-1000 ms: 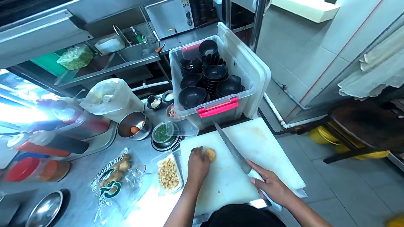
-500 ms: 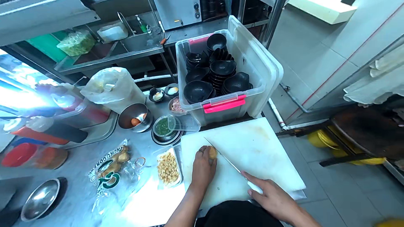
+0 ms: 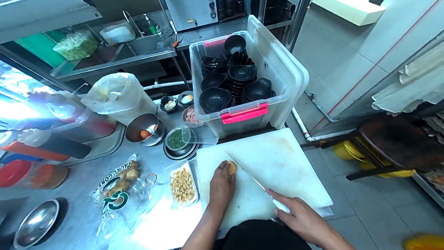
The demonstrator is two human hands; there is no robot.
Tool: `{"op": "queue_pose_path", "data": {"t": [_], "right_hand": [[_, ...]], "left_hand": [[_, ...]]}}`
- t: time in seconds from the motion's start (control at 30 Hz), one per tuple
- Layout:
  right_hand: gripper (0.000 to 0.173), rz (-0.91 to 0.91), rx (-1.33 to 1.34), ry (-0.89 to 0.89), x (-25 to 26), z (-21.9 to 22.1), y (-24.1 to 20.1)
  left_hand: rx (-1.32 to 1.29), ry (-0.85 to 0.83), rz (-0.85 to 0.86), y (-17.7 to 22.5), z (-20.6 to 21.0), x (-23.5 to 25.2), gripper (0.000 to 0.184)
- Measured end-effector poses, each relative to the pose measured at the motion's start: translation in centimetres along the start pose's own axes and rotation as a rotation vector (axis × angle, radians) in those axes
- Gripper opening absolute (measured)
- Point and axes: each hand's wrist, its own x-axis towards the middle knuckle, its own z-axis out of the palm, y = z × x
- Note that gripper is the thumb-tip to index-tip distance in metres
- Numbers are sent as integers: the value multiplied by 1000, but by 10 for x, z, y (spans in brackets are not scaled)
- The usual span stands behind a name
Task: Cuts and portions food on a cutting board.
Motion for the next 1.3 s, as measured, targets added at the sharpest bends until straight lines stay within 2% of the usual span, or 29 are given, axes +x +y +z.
{"op": "queue_pose_path", "data": {"t": [0.37, 0.47, 0.6, 0.67, 0.77, 0.87, 0.97, 1.07, 1.17, 1.3], "right_hand": [[59, 6, 17, -19, 0, 3, -1], [59, 7, 37, 17, -1, 3, 0], [58, 16, 49, 28, -2, 3, 2], [59, 18, 50, 32, -1, 4, 3], [59, 30, 53, 48, -1, 5, 3], [59, 47, 66, 57, -3, 5, 5], [59, 57, 78, 60, -5, 5, 8], [59, 58, 83, 65, -6, 5, 8], [59, 53, 82, 58, -5, 5, 7], [59, 44, 64, 49, -4, 4, 5]], "left_hand": [[-37, -6, 13, 0, -1, 4, 40], [-35, -43, -1, 2, -3, 6, 51], [99, -43, -67, 15, -2, 15, 71], [182, -93, -105, 23, 0, 24, 66], [253, -226, -107, 30, -1, 35, 44], [206, -292, 6, 23, -4, 37, 46], [94, -244, 102, 11, -4, 30, 62], [94, -128, 39, 11, -1, 22, 76], [106, -152, -54, 19, -2, 22, 64], [40, -111, 33, 13, 3, 18, 62]]}}
